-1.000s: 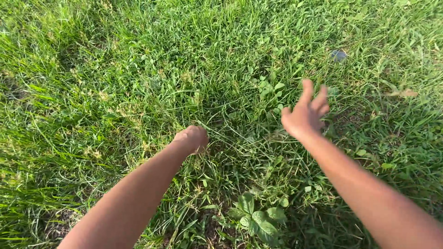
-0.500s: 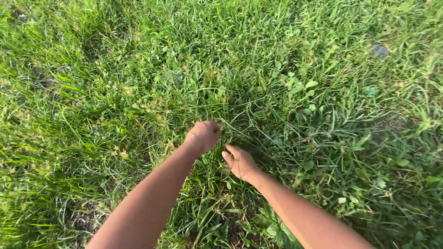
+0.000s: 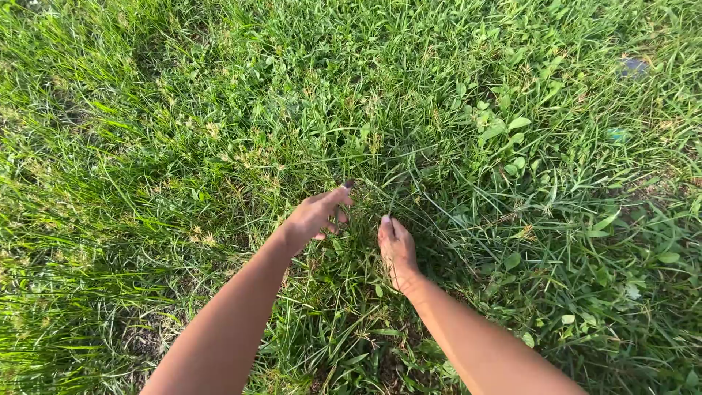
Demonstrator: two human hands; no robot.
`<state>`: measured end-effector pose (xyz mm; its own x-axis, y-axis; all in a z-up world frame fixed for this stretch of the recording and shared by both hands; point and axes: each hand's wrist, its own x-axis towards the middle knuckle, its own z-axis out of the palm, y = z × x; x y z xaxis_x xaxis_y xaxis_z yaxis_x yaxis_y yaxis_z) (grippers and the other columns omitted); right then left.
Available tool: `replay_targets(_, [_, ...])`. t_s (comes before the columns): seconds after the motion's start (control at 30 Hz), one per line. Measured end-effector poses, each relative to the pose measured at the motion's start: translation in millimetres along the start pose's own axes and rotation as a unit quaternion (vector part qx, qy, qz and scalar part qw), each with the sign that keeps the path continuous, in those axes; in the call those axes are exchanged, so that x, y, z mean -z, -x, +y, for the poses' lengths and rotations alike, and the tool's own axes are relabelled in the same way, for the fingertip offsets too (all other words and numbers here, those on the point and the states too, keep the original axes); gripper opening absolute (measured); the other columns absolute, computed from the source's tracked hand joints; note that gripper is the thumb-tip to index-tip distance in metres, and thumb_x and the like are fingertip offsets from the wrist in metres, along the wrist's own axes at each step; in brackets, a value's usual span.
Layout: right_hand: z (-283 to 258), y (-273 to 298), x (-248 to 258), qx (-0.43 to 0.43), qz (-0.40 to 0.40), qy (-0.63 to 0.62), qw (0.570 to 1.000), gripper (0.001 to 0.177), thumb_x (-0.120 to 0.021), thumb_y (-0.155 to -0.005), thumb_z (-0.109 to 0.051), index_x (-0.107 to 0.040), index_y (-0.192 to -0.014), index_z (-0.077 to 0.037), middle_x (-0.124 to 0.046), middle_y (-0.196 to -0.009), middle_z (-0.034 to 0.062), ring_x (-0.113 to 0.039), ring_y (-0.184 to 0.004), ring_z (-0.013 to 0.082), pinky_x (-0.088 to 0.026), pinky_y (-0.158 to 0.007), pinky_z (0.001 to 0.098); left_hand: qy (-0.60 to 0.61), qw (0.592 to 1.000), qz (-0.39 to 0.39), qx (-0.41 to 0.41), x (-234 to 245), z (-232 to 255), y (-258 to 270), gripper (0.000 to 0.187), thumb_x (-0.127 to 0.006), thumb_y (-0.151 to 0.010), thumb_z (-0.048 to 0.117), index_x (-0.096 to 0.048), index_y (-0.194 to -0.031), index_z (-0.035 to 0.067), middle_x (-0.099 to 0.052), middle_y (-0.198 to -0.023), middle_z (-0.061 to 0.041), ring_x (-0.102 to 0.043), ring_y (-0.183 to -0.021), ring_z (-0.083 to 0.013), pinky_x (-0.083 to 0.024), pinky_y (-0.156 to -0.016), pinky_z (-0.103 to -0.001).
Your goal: The recorder is pulling out weeds from the grass by hand.
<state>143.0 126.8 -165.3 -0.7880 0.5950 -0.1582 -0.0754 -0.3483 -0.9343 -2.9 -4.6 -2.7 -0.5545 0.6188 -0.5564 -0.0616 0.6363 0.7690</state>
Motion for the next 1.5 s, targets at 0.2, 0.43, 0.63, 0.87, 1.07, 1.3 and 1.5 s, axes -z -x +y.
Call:
replay_targets(0.2, [11.6, 3.2, 4.3, -0.056, 0.074, 0.204, 0.975, 0.043, -0.053, -0.101, -0.045, -0.053, -0.072, -0.014, -0.043, -0.062, -0.0037, -0.041, -0.057, 0.0108, -0.034, -0.052, 0.0282, 0.021, 0.999, 0.025, 0.043, -1.3, -20.9, -3.0, 0.047, -0.046, -0.103, 0.051, -0.069, -0.127, 0.017, -0.067, -0.096, -0.003, -0.057, -0.074, -0.0151, -0.05, -0.067, -0.032])
replay_targets(0.43, [0.3, -4.5, -3.8, -0.11, 0.107, 0.04, 0.987, 0.038, -0.06, -0.1, -0.036, -0.055, -0.073, -0.01, -0.039, -0.059, -0.0026, -0.036, -0.048, 0.0118, -0.033, -0.041, 0.0294, -0.039, 0.999, -0.006, 0.012, -28.9, -25.5, -1.3, 0.045, -0.047, -0.102, 0.043, -0.061, -0.138, 0.019, -0.073, -0.111, -0.007, -0.06, -0.081, -0.0162, -0.051, -0.074, -0.033])
replay_targets(0.63, [-57.5, 32.9, -13.1, -0.207, 0.192, -0.025, 0.959, 0.021, -0.057, -0.101, -0.025, -0.058, -0.086, -0.01, -0.038, -0.06, -0.0036, -0.036, -0.047, 0.0106, -0.032, -0.041, 0.0298, 0.021, 0.998, 0.051, 0.031, -27.4, -51.2, -25.3, 0.047, -0.048, -0.102, 0.043, -0.057, -0.14, 0.017, -0.072, -0.114, -0.005, -0.065, -0.093, -0.0163, -0.054, -0.087, -0.037])
replay_targets(0.87, [-97.2, 42.4, 34.9, -0.209, 0.169, -0.008, 0.963, 0.031, -0.053, -0.103, -0.032, -0.054, -0.082, -0.01, -0.041, -0.062, -0.0033, -0.034, -0.047, 0.0096, -0.029, -0.043, 0.0292, -0.022, 0.989, 0.142, 0.04, -44.7, -33.2, -59.8, 0.045, -0.057, -0.099, 0.037, -0.067, -0.138, 0.017, -0.077, -0.113, -0.012, -0.071, -0.1, -0.0227, -0.056, -0.094, -0.042])
replay_targets(1.07, [-93.7, 50.6, 79.1, -0.198, 0.104, 0.004, 0.975, 0.037, -0.056, -0.102, -0.036, -0.049, -0.078, -0.009, -0.033, -0.058, -0.0039, -0.03, -0.047, 0.0094, -0.027, -0.044, 0.0286, -0.13, 0.978, 0.164, 0.022, -81.0, -47.6, -124.5, 0.063, -0.064, -0.096, 0.04, -0.046, -0.152, 0.016, -0.072, -0.119, -0.023, -0.072, -0.108, -0.0333, -0.055, -0.099, -0.043])
replay_targets(1.3, [-100.5, 51.2, 64.9, -0.213, 0.093, 0.049, 0.971, 0.039, -0.053, -0.104, -0.037, -0.05, -0.078, -0.009, -0.03, -0.058, -0.0049, -0.027, -0.048, 0.0097, -0.028, -0.044, 0.0286, -0.1, 0.942, 0.307, -0.088, -116.1, -67.8, -203.3, 0.036, -0.057, -0.104, 0.034, -0.063, -0.123, 0.004, -0.069, -0.11, -0.019, -0.067, -0.097, -0.0331, -0.054, -0.088, -0.045])
replay_targets(1.5, [-96.3, 41.1, 59.3, -0.208, 0.074, 0.036, 0.975, 0.038, -0.052, -0.104, -0.038, -0.053, -0.081, -0.007, -0.035, -0.058, -0.0039, -0.029, -0.048, 0.0109, -0.028, -0.044, 0.0291, 0.252, 0.94, 0.23, -0.015, -107.8, -40.7, -174.0, 0.037, -0.039, -0.109, 0.033, -0.067, -0.112, 0.01, -0.057, -0.081, -0.006, -0.05, -0.072, -0.0182, -0.047, -0.073, -0.043])
